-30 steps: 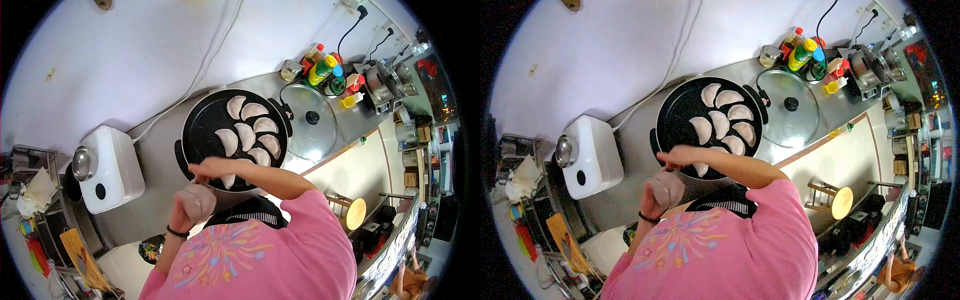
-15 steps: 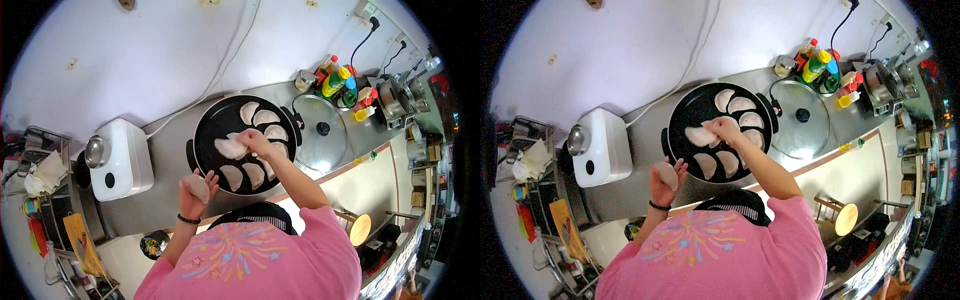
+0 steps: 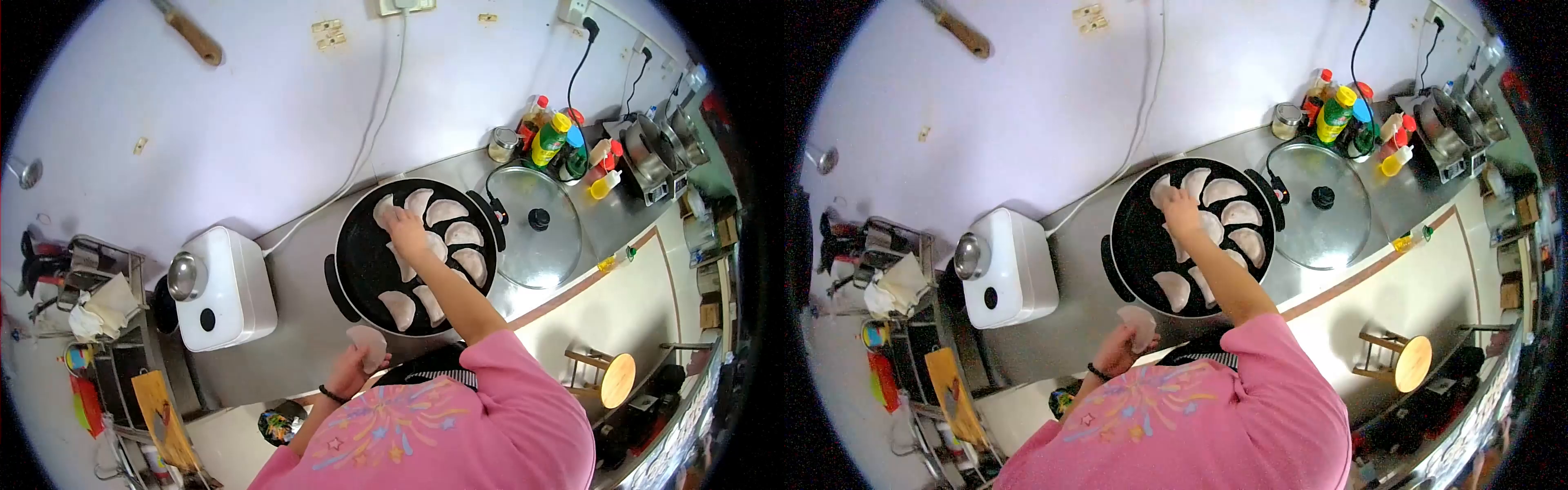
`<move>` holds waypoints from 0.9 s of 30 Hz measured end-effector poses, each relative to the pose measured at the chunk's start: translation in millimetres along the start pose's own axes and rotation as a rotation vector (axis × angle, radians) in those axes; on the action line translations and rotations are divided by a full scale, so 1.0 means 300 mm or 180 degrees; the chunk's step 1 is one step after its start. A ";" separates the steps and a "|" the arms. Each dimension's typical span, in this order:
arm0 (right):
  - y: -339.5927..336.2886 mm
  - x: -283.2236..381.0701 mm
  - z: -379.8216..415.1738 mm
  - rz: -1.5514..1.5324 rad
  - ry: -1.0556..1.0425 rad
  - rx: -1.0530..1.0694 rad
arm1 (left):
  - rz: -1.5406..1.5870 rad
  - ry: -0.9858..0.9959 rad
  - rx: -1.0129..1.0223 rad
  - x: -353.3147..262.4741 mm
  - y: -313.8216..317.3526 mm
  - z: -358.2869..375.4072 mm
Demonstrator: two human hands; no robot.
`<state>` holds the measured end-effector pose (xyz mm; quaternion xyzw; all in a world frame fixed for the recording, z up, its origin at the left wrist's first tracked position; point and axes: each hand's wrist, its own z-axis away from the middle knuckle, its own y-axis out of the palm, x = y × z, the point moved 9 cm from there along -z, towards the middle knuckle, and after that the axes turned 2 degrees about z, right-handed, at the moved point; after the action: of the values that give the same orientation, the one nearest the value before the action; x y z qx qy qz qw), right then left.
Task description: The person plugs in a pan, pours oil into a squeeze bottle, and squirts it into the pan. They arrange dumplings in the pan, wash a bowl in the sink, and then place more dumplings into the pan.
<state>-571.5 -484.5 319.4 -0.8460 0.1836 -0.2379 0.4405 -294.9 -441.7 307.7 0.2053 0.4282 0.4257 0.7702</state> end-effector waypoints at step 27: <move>-0.338 -0.106 0.378 -0.0931 0.0259 0.0680 | -0.7621 0.1297 -0.1025 -0.540 0.191 -0.681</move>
<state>-523.4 -338.2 339.5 -0.8018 0.0499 -0.3515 0.4807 -536.6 -554.7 313.3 -0.4860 0.4017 -0.4787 0.6109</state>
